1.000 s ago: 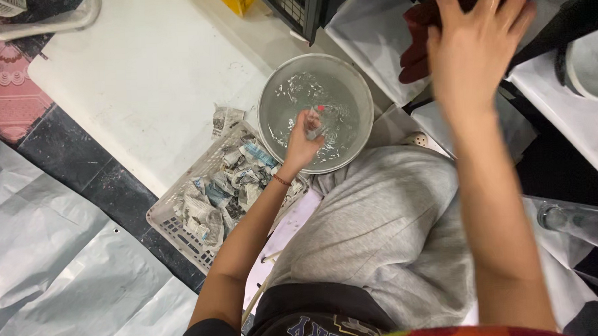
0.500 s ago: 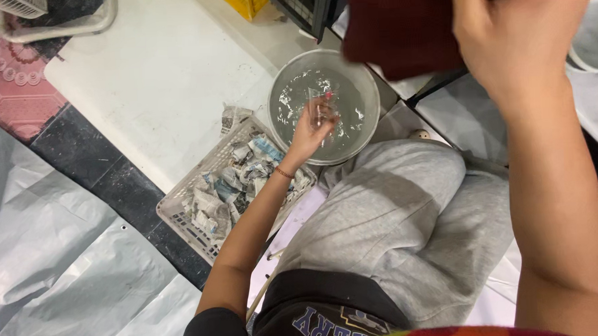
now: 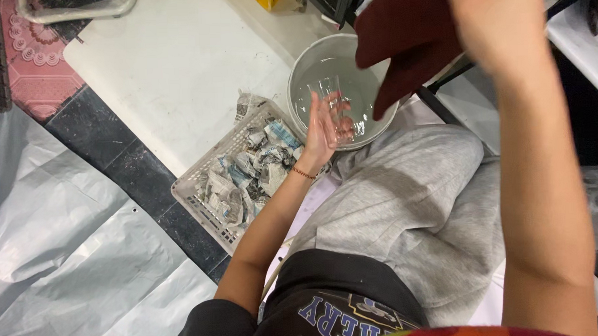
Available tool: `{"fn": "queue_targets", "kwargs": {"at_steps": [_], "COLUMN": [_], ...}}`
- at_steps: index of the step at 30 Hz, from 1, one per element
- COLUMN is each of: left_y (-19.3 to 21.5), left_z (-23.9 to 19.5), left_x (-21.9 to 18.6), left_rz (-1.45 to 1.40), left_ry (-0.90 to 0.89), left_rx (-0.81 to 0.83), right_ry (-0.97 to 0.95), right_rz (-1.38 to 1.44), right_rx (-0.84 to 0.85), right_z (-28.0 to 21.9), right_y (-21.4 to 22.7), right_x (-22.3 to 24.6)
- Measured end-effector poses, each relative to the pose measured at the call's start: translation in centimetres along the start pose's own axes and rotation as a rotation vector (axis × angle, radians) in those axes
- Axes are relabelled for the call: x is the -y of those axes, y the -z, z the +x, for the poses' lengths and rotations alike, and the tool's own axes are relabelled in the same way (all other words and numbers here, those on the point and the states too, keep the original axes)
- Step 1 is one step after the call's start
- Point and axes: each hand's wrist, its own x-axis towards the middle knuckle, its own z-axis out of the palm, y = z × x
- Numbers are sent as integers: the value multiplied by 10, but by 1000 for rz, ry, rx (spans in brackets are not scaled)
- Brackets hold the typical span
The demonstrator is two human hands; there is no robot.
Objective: The person unwraps small ceramic and glass items from newspaper, washes them in a bucket of water, dries them with a cloth, and places them on a shelf. The items include cups, a glass, and a small plate.
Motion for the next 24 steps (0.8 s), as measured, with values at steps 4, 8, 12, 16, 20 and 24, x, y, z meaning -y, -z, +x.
{"fn": "queue_targets", "kwargs": {"at_steps": [4, 8, 12, 16, 20, 24], "left_y": [-7, -16, -13, -14, -3, 7], "left_z": [-2, -14, -38, -47, -61, -38], "left_x": [4, 5, 4, 6, 17, 29], "left_rz": [-27, -158, -245, -258, -241, 269], "left_ry": [-12, -63, -18, -29, -33, -315], "left_rx": [65, 208, 264, 284, 308, 176], "right_ry": [-62, 277, 46, 116, -7, -363], "right_rz": [-147, -260, -160, -170, 176, 560], "right_rx": [275, 524, 293, -136, -156, -259], "right_z": [-64, -148, -175, -168, -167, -159], "right_y": [-79, -142, -145, -141, -160, -180], "right_x": [24, 43, 19, -1, -8, -33]}}
